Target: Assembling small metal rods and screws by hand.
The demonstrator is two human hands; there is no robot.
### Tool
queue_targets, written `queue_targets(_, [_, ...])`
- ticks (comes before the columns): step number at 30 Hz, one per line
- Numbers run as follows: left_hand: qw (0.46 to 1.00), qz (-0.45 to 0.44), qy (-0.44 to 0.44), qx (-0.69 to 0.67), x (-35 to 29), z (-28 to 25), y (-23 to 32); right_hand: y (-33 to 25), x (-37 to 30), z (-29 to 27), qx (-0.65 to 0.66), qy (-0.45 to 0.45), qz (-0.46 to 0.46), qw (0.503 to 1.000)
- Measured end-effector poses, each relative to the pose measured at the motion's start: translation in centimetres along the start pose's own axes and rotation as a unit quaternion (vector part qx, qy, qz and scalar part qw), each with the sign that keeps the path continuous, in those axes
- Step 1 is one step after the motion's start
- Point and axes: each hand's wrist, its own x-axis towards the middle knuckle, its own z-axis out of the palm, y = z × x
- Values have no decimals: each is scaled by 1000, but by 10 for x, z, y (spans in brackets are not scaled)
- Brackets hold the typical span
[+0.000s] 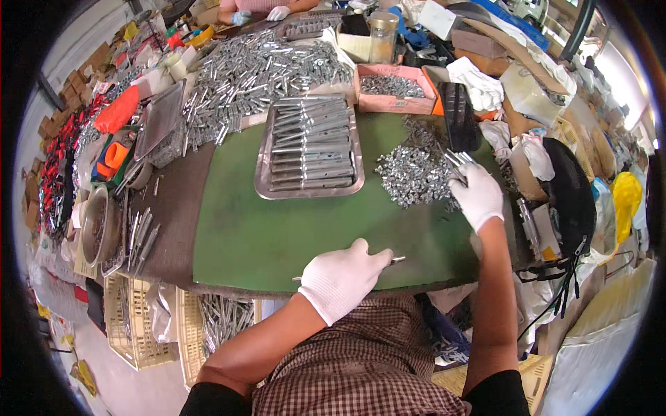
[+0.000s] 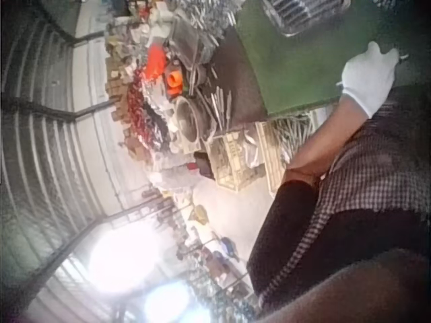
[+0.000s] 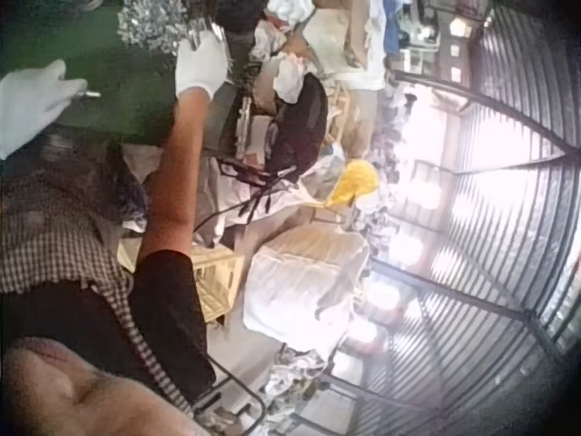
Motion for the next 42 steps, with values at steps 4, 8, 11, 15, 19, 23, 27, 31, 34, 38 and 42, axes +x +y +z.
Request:
queue_targets(4, [1000, -8, -10, -12, -2, 3, -5, -42, -43, -20, 106, -67, -100, 987])
queue_targets(8, [1000, -19, -7, -12, 0, 1, -4, -78, -84, -21, 138, -162, -169, 962])
queue_targets(11, [1000, -21, -13, -10, 0, 2, -2, -83, -94, -17, 106, -150, -189, 965])
queue_targets(15, [1000, -18, -1, -21, -1, 3, -5, -90, -94, -22, 97, -152, -181, 967])
queue_targets(19, [999, -19, -20, -18, -1, 2, -5, -75, -95, -14, 148, -184, -156, 959])
queue_targets(23, [999, 7, -3, -37, -5, 3, -7, -62, -92, -8, 182, -178, -172, 952])
queue_targets(27, [999, -20, -35, -18, -5, 1, 1, -48, -60, -1, 188, -90, -68, 976])
queue_targets(31, [999, -17, -26, -20, -2, 0, 5, -42, -28, 15, 85, -6, 42, 995])
queue_targets(34, [999, -19, -28, -24, -3, 1, 4, -51, -32, 7, 12, -56, 30, 998])
queue_targets(38, [999, -15, -14, -36, -3, 4, 3, -57, -43, 5, -32, -67, 20, 997])
queue_targets(42, [999, -22, -11, -41, -4, 4, 1, -62, -76, -6, 140, -86, -58, 985])
